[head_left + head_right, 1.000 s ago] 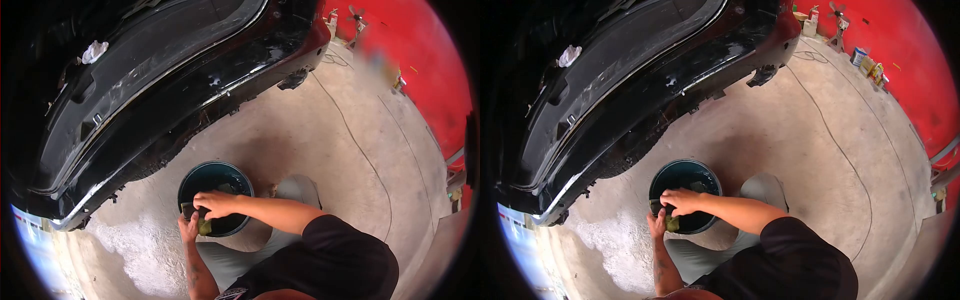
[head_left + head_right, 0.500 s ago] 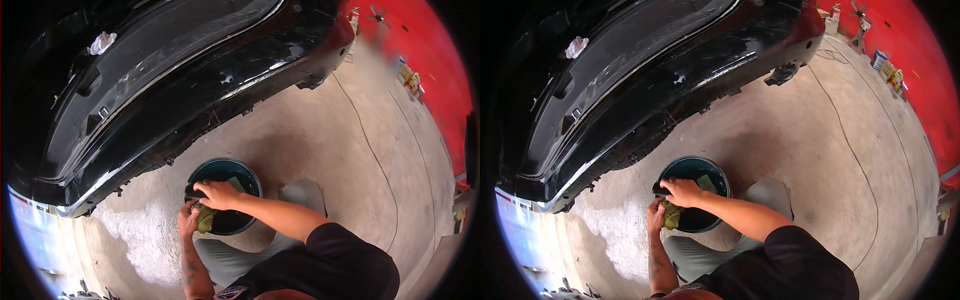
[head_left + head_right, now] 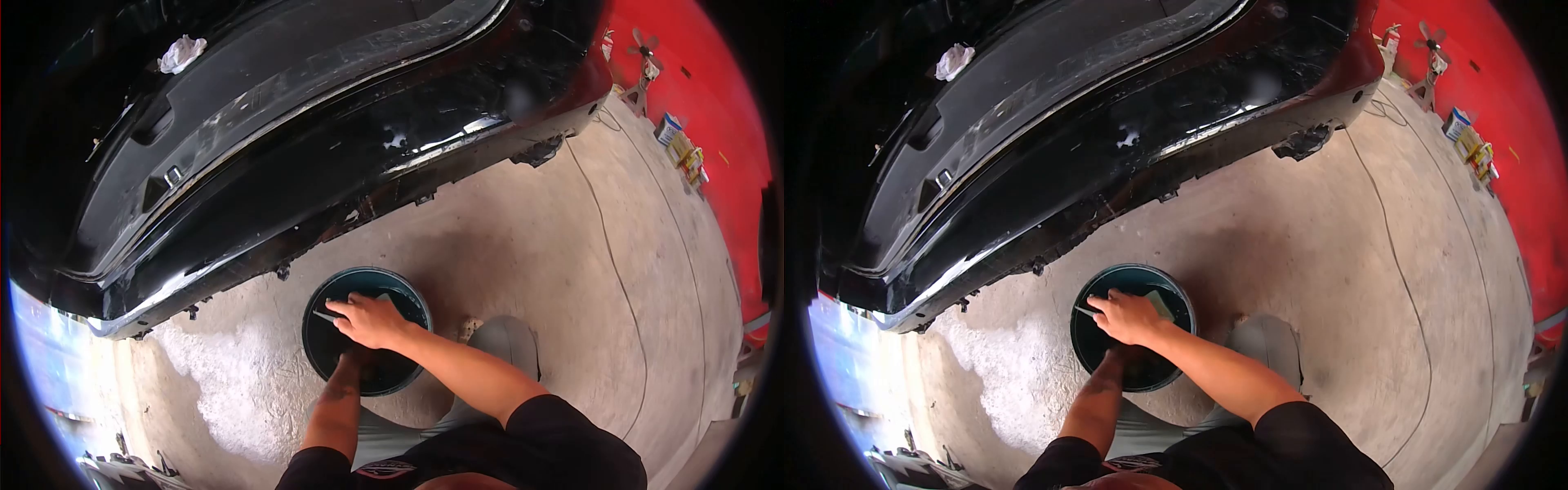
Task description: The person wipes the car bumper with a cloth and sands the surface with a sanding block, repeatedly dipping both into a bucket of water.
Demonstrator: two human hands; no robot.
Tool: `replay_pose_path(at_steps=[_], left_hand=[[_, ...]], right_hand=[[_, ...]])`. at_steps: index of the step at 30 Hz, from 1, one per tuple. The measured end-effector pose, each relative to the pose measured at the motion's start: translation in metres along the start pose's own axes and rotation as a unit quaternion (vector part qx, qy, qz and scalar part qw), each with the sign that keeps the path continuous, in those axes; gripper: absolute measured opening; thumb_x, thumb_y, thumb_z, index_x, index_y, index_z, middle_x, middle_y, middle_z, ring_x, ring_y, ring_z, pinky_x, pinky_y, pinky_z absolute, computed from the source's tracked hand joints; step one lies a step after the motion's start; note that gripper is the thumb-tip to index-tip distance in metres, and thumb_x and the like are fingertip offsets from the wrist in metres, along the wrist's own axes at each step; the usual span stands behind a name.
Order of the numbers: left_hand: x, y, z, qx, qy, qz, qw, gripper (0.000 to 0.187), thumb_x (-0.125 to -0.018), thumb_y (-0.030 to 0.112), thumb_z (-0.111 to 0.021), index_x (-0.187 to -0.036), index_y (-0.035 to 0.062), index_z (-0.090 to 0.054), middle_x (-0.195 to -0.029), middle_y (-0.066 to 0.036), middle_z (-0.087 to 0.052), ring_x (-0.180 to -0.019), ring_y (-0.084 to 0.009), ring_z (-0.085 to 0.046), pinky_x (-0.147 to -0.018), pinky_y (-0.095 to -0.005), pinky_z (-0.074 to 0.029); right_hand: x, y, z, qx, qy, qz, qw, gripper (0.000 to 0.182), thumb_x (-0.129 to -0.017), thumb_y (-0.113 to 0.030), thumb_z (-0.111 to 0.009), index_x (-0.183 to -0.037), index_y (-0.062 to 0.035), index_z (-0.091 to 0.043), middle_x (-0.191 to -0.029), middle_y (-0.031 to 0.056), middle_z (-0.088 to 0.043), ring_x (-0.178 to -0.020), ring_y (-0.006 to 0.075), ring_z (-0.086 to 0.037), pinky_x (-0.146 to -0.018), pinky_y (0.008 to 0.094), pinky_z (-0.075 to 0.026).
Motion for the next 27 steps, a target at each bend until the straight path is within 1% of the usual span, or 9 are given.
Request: replay_pose_path(at_steps=[7, 9, 10, 12, 15, 16, 20, 23, 27], left_hand=[[0.006, 0.005, -0.051, 0.053, -0.069, 0.043, 0.995, 0.09, -0.08, 0.054, -0.081, -0.156, 0.0196, -0.048, -0.155, -0.016, -0.055, -0.139, -0.0321, -0.058, -0.119, -0.0511, -0.045], [0.06, 0.017, 0.008, 0.058, -0.09, 0.17, 0.98, 0.083, -0.082, 0.055, -0.079, -0.152, 0.0194, -0.052, -0.152, -0.018, -0.057, -0.136, -0.0334, -0.061, -0.111, -0.0516, -0.051], [0.07, 0.012, 0.014, 0.085, -0.001, 0.089, 0.992, 0.078, -0.082, 0.057, -0.078, -0.145, 0.0165, -0.057, -0.135, -0.019, -0.068, -0.127, -0.0334, -0.068, -0.103, -0.0493, -0.057], [0.135, 0.006, 0.076, 0.393, 0.202, 0.092, 0.892, 0.053, -0.076, 0.036, -0.086, -0.117, 0.006, -0.072, -0.103, -0.02, -0.077, -0.097, -0.032, -0.076, -0.085, -0.0444, -0.061], [0.214, 0.013, 0.141, 0.618, 0.272, 0.068, 0.735, 0.041, -0.081, 0.018, -0.08, -0.118, 0.0018, -0.07, -0.099, -0.009, -0.076, -0.087, -0.0186, -0.071, -0.079, -0.0368, -0.059], [0.237, 0.021, 0.16, 0.669, 0.263, 0.079, 0.691, 0.039, -0.084, 0.015, -0.078, -0.119, 0.0012, -0.069, -0.101, -0.009, -0.075, -0.088, -0.0179, -0.071, -0.079, -0.0356, -0.059], [0.343, 0.054, 0.245, 0.732, 0.295, 0.101, 0.606, 0.036, -0.09, 0.01, -0.075, -0.124, 0.0, -0.068, -0.108, -0.008, -0.074, -0.092, -0.0175, -0.07, -0.08, -0.0334, -0.058], [0.4, 0.047, 0.265, 0.779, 0.27, 0.09, 0.559, 0.038, -0.091, 0.01, -0.075, -0.127, 0.0003, -0.068, -0.111, -0.008, -0.073, -0.094, -0.0176, -0.07, -0.082, -0.0333, -0.058], [0.455, 0.046, 0.295, 0.736, 0.279, 0.115, 0.607, 0.04, -0.09, 0.012, -0.077, -0.127, 0.0011, -0.069, -0.111, -0.008, -0.074, -0.095, -0.018, -0.071, -0.084, -0.0342, -0.059]], right_hand=[[-0.016, 0.053, -0.034, -0.133, -0.019, -0.008, 0.991, 0.049, -0.103, -0.036, -0.06, -0.15, -0.0207, -0.058, -0.118, 0.0203, -0.071, -0.1, 0.0343, -0.074, -0.085, 0.045, -0.059], [0.002, 0.071, -0.024, -0.274, -0.077, -0.171, 0.943, 0.055, -0.103, -0.038, -0.061, -0.153, -0.0166, -0.054, -0.113, 0.0174, -0.072, -0.089, 0.0285, -0.073, -0.079, 0.0404, -0.059], [0.015, 0.078, -0.02, -0.333, -0.086, -0.25, 0.905, 0.058, -0.103, -0.038, -0.062, -0.155, -0.0146, -0.052, -0.11, 0.0155, -0.072, -0.084, 0.0256, -0.072, -0.075, 0.0382, -0.059], [0.042, 0.084, -0.034, -0.431, -0.053, -0.386, 0.814, 0.059, -0.102, -0.035, -0.063, -0.154, -0.0089, -0.051, -0.112, 0.0105, -0.072, -0.084, 0.019, -0.07, -0.07, 0.0353, -0.059], [0.065, 0.034, -0.021, -0.454, -0.032, -0.43, 0.78, 0.051, -0.103, -0.034, -0.061, -0.145, -0.0059, -0.058, -0.116, 0.0109, -0.073, -0.097, 0.0203, -0.068, -0.065, 0.0345, -0.058], [0.068, 0.002, -0.01, -0.474, -0.046, -0.449, 0.756, 0.039, -0.106, -0.03, -0.059, -0.133, -0.0036, -0.065, -0.118, 0.0094, -0.071, -0.098, 0.0192, -0.067, -0.078, 0.0364, -0.059], [0.061, -0.106, 0.008, -0.457, -0.033, -0.354, 0.815, 0.038, -0.108, -0.031, -0.058, -0.132, -0.0025, -0.065, -0.115, 0.0132, -0.073, -0.105, 0.0243, -0.067, -0.097, 0.0379, -0.051], [0.06, -0.162, 0.067, -0.398, 0.021, -0.322, 0.859, 0.039, -0.107, -0.032, -0.06, -0.135, -0.0043, -0.063, -0.115, 0.016, -0.072, -0.108, 0.0255, -0.068, -0.094, 0.0383, -0.052], [0.083, -0.169, 0.167, -0.318, 0.099, -0.314, 0.889, 0.049, -0.102, -0.034, -0.067, -0.139, -0.0029, -0.057, -0.108, 0.0181, -0.073, -0.1, 0.0282, -0.071, -0.091, 0.0398, -0.053]])
Point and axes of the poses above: each hand's wrist, its own x-axis away from the middle knuckle, its own z-axis out of the back of the hand, y = z × x, the point moved 6 cm from there along -x, towards the middle knuckle
